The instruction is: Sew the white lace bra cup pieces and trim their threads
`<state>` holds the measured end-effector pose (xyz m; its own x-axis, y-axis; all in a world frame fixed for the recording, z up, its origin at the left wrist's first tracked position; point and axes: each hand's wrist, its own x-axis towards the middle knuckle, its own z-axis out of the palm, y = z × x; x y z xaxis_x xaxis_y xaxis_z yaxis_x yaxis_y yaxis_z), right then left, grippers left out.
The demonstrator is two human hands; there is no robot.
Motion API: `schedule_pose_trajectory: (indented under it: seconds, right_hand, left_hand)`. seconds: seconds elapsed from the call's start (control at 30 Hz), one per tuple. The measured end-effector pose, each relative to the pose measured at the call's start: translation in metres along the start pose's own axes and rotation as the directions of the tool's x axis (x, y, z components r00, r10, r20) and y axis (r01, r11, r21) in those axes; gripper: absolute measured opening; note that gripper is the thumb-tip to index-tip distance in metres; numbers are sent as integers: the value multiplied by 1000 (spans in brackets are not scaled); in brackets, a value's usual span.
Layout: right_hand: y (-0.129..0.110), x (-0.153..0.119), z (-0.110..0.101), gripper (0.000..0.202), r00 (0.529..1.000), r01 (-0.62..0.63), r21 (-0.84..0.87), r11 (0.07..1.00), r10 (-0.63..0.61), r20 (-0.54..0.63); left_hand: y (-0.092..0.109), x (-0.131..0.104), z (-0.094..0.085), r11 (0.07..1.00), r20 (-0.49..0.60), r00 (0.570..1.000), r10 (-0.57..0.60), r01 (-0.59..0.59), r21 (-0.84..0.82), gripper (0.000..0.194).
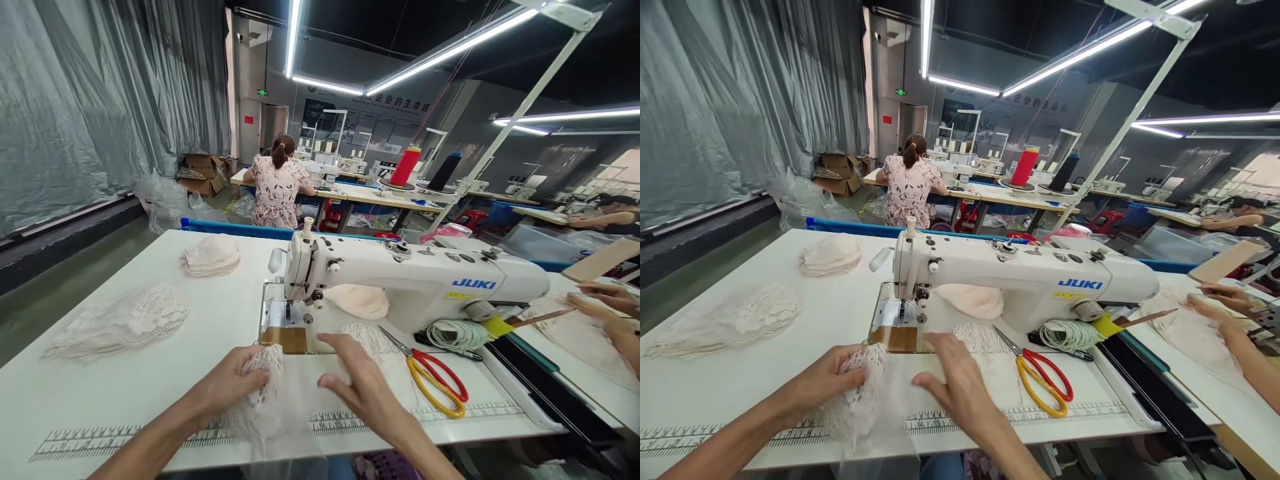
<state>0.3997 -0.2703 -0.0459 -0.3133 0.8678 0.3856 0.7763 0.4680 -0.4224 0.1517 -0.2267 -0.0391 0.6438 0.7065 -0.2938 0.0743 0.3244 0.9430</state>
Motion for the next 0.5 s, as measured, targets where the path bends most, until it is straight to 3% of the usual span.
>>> schedule_pose_trajectory:
  seconds: [0.07,0.17,0.23,0.33,0.43,0.5]
  right_hand:
    - [-21,15,8,84,989,47,212,976,-75,128]
    - [-41,33,24,99,958,33,442,896,-154,241]
    - [-42,38,33,83,961,-35,483,875,-103,256]
    - [-34,35,40,41,979,-125,445,887,36,202]
    - [-29,30,39,27,981,-182,459,870,129,146]
    - [-33,28,38,32,985,-167,486,858,119,128]
  left_hand:
    - [4,2,2,993,44,998,47,-51,106,32]
    - [8,1,2,907,21,992,126,-124,403,31]
    - [10,-1,0,809,-40,987,155,-103,579,35]
    - [10,-2,-3,743,-87,984,155,-58,667,38]
    - [6,5,-5,804,-54,990,130,-74,591,41]
    - [3,12,-5,852,-7,992,122,-101,514,45]
